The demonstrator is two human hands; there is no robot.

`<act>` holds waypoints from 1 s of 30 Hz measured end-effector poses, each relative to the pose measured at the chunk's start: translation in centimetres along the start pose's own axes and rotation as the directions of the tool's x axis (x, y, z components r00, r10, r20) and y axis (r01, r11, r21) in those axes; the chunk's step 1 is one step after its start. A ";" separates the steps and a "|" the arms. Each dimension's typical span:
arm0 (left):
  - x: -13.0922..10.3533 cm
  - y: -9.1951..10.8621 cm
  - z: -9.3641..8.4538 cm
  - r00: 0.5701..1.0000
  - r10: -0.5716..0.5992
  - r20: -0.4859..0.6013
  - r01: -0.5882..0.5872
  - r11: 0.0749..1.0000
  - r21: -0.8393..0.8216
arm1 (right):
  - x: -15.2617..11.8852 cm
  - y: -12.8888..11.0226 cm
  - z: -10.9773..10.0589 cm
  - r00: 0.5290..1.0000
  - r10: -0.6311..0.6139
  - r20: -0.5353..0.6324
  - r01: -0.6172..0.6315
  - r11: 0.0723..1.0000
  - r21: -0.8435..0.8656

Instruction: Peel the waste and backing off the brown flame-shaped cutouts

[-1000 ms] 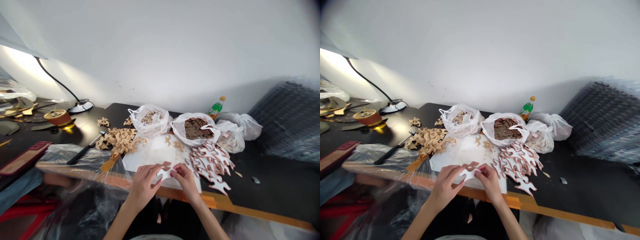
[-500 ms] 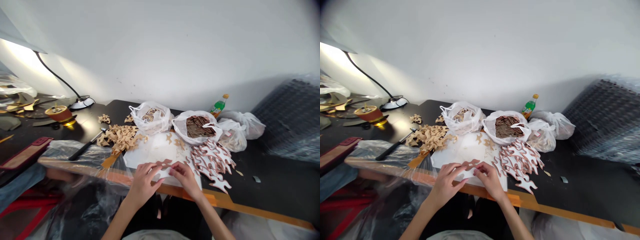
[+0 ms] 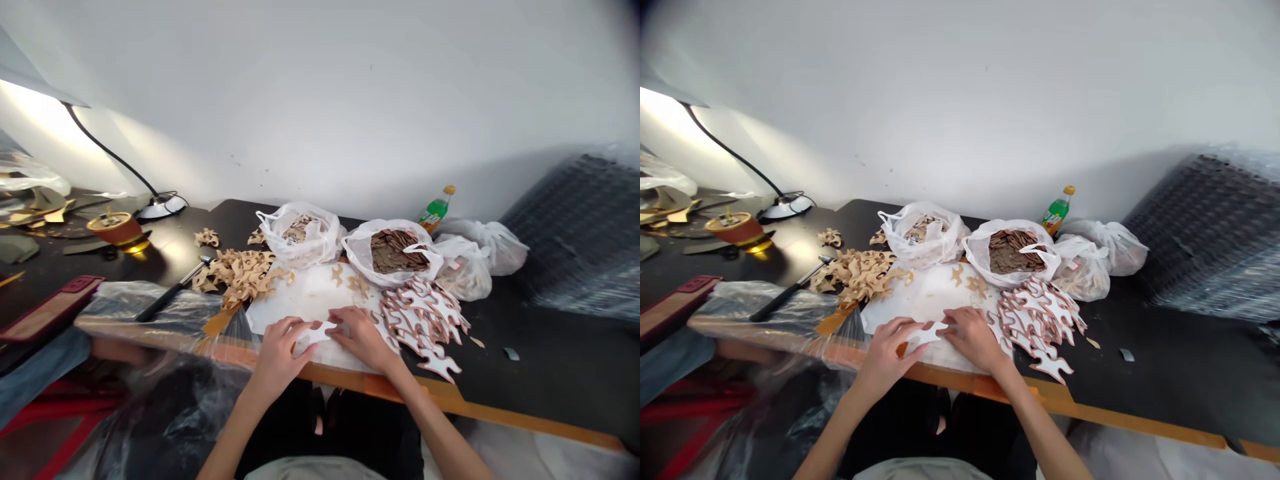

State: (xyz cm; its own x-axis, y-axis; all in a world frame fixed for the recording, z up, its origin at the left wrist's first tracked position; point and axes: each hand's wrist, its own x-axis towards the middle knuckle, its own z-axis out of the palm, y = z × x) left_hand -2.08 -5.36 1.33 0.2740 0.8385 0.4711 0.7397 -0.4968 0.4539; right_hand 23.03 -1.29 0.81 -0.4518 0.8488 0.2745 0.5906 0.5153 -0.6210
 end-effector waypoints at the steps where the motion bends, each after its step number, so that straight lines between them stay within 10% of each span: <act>1: 0.1 -0.3 0.0 1.000 -0.018 0.002 0.018 1.000 -0.015 | 0.3 0.0 0.1 1.000 -0.004 -0.001 0.004 1.000 -0.014; 13: 1.9 -0.6 0.4 0.996 0.003 0.084 0.010 0.987 -0.160 | -1.8 -0.6 -1.3 0.984 -0.075 -0.159 0.078 0.997 0.009; 30: 1.3 -0.5 2.2 0.991 -0.069 0.113 0.089 0.979 -0.184 | 0.2 0.2 -1.6 0.979 -0.203 0.007 0.203 0.979 0.022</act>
State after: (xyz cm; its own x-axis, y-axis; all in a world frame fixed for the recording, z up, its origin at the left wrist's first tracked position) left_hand -0.74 -3.57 0.09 0.2901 0.8907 0.3500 0.6355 -0.4528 0.6254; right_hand 24.13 -0.88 1.94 -0.5671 0.7255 0.3898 0.4719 0.6741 -0.5682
